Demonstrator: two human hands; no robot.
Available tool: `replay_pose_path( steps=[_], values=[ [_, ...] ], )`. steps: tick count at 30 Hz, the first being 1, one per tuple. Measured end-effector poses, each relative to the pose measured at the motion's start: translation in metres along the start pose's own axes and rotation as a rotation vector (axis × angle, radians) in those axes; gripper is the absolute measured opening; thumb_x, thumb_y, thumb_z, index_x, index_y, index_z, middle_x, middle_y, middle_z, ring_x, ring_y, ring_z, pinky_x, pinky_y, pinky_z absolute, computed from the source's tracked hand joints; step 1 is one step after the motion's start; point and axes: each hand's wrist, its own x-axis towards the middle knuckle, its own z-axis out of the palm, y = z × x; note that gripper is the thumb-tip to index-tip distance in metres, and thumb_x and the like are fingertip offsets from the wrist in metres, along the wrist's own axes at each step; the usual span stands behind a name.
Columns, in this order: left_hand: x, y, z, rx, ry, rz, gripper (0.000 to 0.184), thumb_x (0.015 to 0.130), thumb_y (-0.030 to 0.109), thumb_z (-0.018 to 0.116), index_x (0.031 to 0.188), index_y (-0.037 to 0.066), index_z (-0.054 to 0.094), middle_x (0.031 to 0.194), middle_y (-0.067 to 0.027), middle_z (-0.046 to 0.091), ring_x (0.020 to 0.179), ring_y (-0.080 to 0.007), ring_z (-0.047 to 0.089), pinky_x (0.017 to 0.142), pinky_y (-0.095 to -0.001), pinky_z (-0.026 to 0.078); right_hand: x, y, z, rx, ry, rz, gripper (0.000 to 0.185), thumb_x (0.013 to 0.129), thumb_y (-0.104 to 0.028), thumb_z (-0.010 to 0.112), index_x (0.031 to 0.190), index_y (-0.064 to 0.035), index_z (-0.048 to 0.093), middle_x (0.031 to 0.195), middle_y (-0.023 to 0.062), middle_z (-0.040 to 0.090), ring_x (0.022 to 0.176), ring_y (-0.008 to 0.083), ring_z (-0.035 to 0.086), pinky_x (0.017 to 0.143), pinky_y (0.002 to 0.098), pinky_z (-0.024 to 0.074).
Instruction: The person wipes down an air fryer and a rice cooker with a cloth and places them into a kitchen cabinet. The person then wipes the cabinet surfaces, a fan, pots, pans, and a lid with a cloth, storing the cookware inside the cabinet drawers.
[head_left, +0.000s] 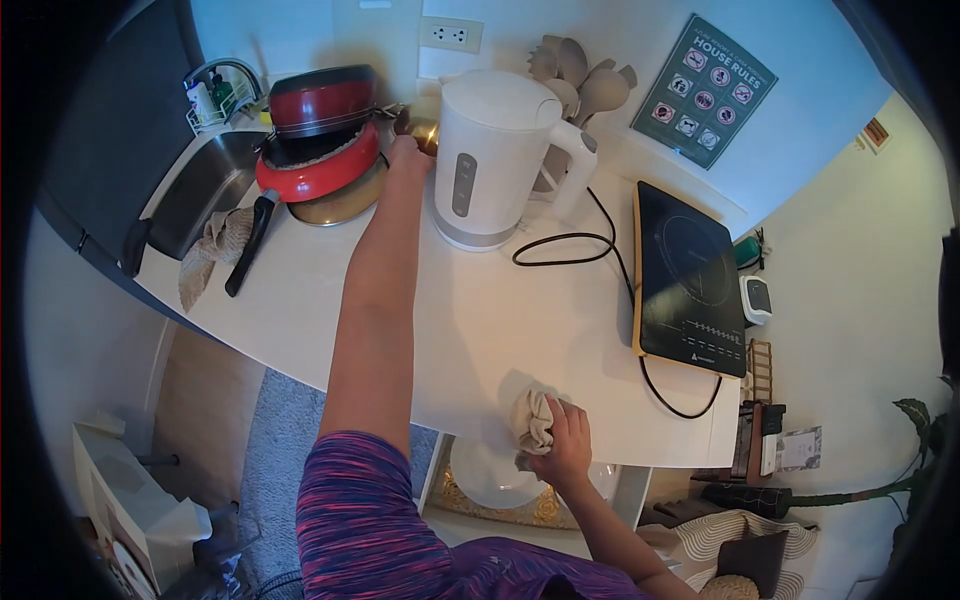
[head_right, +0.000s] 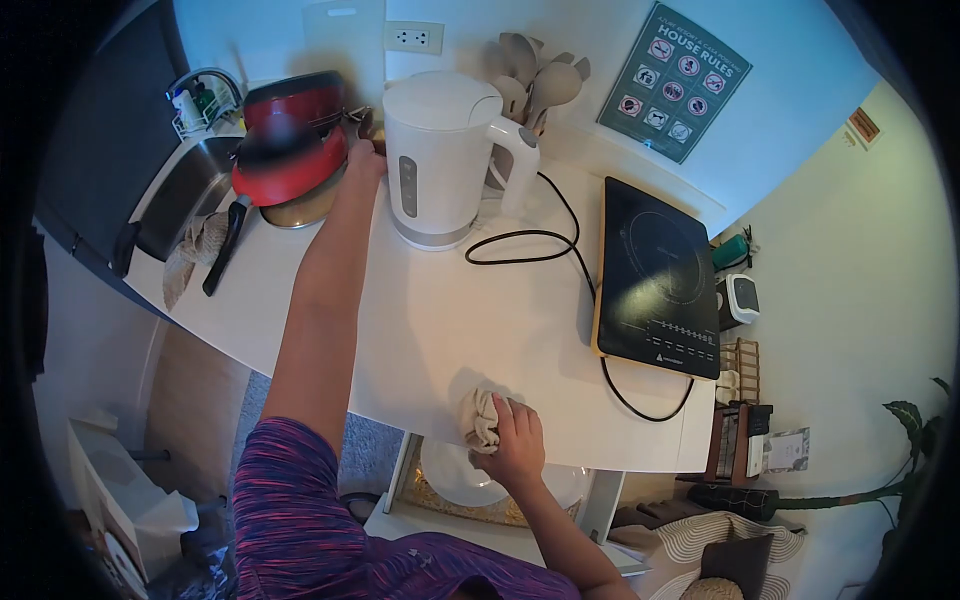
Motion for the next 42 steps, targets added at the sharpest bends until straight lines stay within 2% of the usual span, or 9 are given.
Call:
replay_pose_path(
  steps=[12,18,20,26,31,34,36,40,42],
  values=[
    [0.033,-0.001,-0.011,0.028,-0.147,0.087,0.029,0.088,0.008,0.032,0.113,0.0,0.045,0.114,-0.0107,0.051,0.1,-0.0223,0.054,0.085,-0.0364,0.045,0.002,-0.003,-0.001,-0.017,0.003,0.011,0.082,0.045,-0.013,0.073,0.121,-0.0019,0.044,0.107,0.0154,0.05,0.099,0.0332,0.048,0.085,0.0412,0.0399],
    [0.017,0.008,-0.002,0.32,-0.068,0.476,0.023,0.09,0.014,0.03,0.104,0.004,0.046,0.106,-0.0103,0.051,0.095,-0.0217,0.054,0.085,-0.0395,0.046,0.001,-0.001,-0.001,-0.012,-0.018,0.004,0.08,0.047,-0.013,0.072,0.121,-0.0015,0.043,0.107,0.0156,0.05,0.098,0.0334,0.048,0.085,0.0412,0.0399],
    [-0.04,0.026,0.014,0.227,-0.116,0.405,0.02,0.09,0.014,0.037,0.108,0.006,0.045,0.105,-0.0064,0.049,0.092,-0.0183,0.05,0.081,-0.0339,0.044,0.0,0.002,0.003,-0.007,-0.007,0.002,0.078,0.049,-0.013,0.07,0.121,-0.0015,0.043,0.108,0.0159,0.05,0.098,0.0336,0.048,0.086,0.0413,0.0394],
    [-0.119,0.088,0.019,-0.012,-0.4,0.538,0.019,0.091,0.015,0.038,0.105,0.007,0.047,0.105,-0.0061,0.051,0.093,-0.0232,0.052,0.081,-0.0399,0.046,0.001,-0.002,-0.004,0.061,0.031,-0.036,0.07,0.058,-0.013,0.063,0.123,-0.0002,0.04,0.111,0.0187,0.047,0.099,0.0353,0.046,0.089,0.0424,0.0366],
    [-0.227,0.143,-0.019,0.086,-0.27,0.808,0.035,0.094,0.033,0.039,0.108,0.003,0.051,0.102,-0.0071,0.056,0.088,-0.0193,0.056,0.077,-0.0336,0.047,-0.001,0.002,0.001,0.15,0.125,-0.096,0.063,0.066,-0.01,0.059,0.125,0.0021,0.037,0.114,0.0214,0.044,0.102,0.0387,0.043,0.091,0.0431,0.0348],
    [-0.337,0.135,-0.048,0.187,-0.241,0.787,0.033,0.096,0.03,0.036,0.109,0.003,0.05,0.099,-0.0055,0.056,0.085,-0.0179,0.056,0.072,-0.0326,0.047,0.001,0.002,-0.01,0.511,0.15,-0.013,0.06,0.072,-0.009,0.058,0.126,0.0016,0.035,0.119,0.0226,0.041,0.107,0.0383,0.042,0.095,0.042,0.0324],
    [-0.408,0.104,-0.063,0.26,-0.221,0.792,0.032,0.096,0.029,0.036,0.109,0.004,0.051,0.1,-0.0059,0.056,0.088,-0.0171,0.056,0.075,-0.0319,0.047,0.004,-0.031,-0.037,1.045,0.367,0.156,0.06,0.074,-0.009,0.06,0.127,0.0005,0.034,0.125,0.0224,0.038,0.113,0.0357,0.041,0.099,0.0389,0.0301],
    [-0.496,0.011,-0.085,0.251,-0.239,0.696,0.032,0.096,0.028,0.035,0.105,0.002,0.052,0.096,-0.0055,0.059,0.085,-0.0143,0.059,0.07,-0.0282,0.048,-0.009,-0.089,-0.099,0.758,0.509,-0.4,0.066,0.076,-0.011,0.061,0.132,-0.0015,0.028,0.133,0.0198,0.033,0.126,0.0333,0.029,0.103,0.0402,0.025],
    [-0.53,-0.037,-0.103,0.505,-0.28,0.628,0.031,0.095,0.027,0.037,0.101,0.001,0.053,0.092,-0.0047,0.06,0.082,-0.0132,0.059,0.071,-0.0261,0.048,-0.025,-0.108,-0.126,0.41,0.266,-0.686,0.058,0.075,-0.022,0.062,0.126,-0.0036,0.042,0.138,0.0198,0.027,0.128,0.0413,0.021,0.106,0.0465,0.0146]
  ],
)
